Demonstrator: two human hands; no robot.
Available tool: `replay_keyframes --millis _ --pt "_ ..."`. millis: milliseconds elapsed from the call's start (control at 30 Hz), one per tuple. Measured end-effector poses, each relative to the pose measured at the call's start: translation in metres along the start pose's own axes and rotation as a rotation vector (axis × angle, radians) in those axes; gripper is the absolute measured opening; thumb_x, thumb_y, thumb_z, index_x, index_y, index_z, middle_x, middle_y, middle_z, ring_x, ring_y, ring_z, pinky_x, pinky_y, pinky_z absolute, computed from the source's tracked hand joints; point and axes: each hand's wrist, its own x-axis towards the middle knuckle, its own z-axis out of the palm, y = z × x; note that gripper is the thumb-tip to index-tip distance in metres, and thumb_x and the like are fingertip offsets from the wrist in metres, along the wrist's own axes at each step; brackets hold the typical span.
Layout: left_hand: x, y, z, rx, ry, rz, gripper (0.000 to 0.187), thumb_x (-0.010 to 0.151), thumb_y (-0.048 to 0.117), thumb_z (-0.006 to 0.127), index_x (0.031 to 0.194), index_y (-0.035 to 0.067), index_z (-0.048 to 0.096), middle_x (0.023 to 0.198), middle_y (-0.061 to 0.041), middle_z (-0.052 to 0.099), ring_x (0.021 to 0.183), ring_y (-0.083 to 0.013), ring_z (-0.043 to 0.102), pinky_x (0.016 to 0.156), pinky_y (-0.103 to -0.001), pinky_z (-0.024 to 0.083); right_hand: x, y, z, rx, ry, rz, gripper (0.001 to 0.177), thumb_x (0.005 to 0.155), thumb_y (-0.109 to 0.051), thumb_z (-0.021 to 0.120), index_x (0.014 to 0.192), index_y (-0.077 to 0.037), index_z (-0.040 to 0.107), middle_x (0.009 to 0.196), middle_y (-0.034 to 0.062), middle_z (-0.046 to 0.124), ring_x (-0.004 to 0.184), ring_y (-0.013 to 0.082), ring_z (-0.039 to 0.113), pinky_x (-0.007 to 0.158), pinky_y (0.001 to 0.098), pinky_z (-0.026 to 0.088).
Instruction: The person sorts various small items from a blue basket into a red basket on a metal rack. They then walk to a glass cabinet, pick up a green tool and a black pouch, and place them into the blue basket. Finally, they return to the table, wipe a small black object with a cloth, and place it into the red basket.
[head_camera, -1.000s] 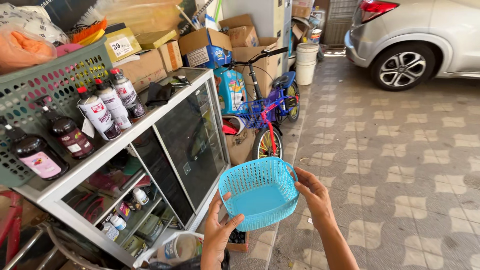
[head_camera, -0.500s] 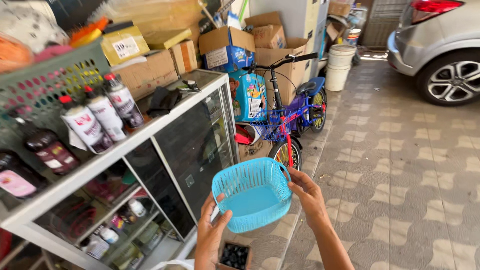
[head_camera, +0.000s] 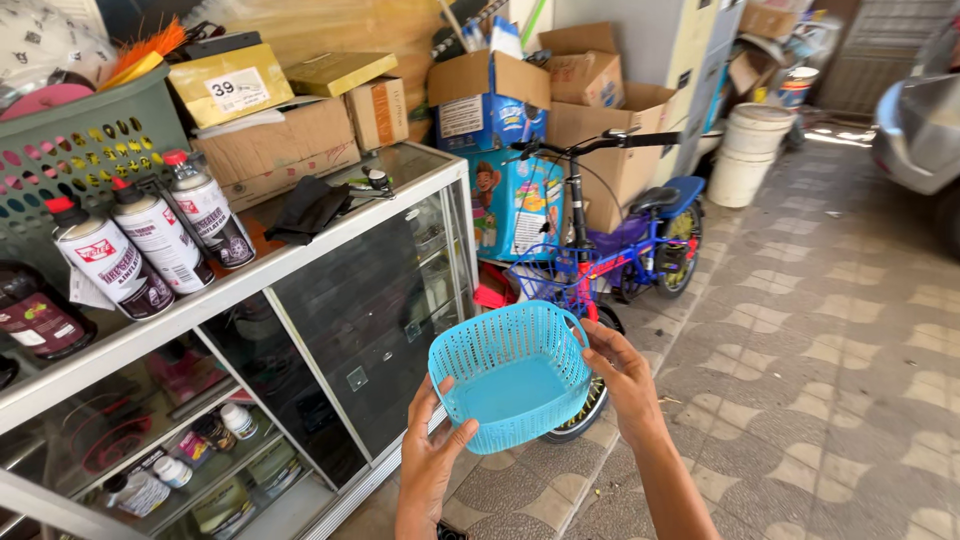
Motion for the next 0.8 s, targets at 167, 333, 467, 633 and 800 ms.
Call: replay_keyframes --millis 167,333,467,633,800 --pt "0.031 -0.006 0.007 0.019 0.069 0.049 0.071 0.073 0.02 0.086 0.139 0.016 0.06 0.161 -0.003 0.038 0.142 -0.0253 0.05 0.112 -0.042 0.041 0.041 0.016 0.005 0.032 -0.062 -0.01 0.045 0.091 -0.006 0.066 0.135 -0.003 0.065 0.123 0.0075 0.072 0.119 0.016 0.063 0.107 0.0329 0.044" --pt "0.07 -0.009 0.004 0.08 0.107 0.058 0.069 0.074 0.019 0.085 0.138 0.015 0.061 0.162 -0.002 0.038 0.144 -0.0225 0.045 0.114 -0.044 0.042 0.089 0.043 0.018 0.081 -0.095 0.028 0.044 0.091 -0.005 0.066 0.135 -0.003 0.065 0.121 0.0076 0.072 0.115 0.0165 0.063 0.104 0.0339 0.046" --pt "0.115 -0.007 -0.002 -0.083 0.139 -0.114 0.073 0.068 0.017 0.083 0.137 0.019 0.061 0.16 0.005 0.036 0.136 -0.0281 0.052 0.105 -0.052 0.049 0.139 0.066 0.042 0.075 -0.115 0.028 0.043 0.091 -0.006 0.065 0.134 -0.003 0.065 0.122 0.0071 0.073 0.117 0.0154 0.064 0.106 0.0322 0.045" --pt "0.193 -0.006 -0.028 -0.023 0.177 -0.014 0.049 0.077 0.019 0.082 0.124 0.01 0.068 0.163 -0.003 0.042 0.15 -0.022 0.036 0.116 -0.048 0.036 0.219 0.092 0.088 -0.042 -0.117 0.054 0.038 0.093 -0.007 0.067 0.131 -0.004 0.068 0.118 0.0088 0.075 0.113 0.0162 0.065 0.102 0.0327 0.047" --pt "0.28 -0.003 -0.067 -0.074 0.19 -0.025 0.029 0.08 0.018 0.081 0.106 0.008 0.074 0.164 -0.003 0.039 0.153 -0.0257 0.033 0.117 -0.051 0.035 0.309 0.122 0.141 -0.095 -0.153 -0.016 0.032 0.093 -0.008 0.068 0.125 -0.002 0.069 0.117 0.0081 0.076 0.109 0.0142 0.069 0.096 0.03 0.052"
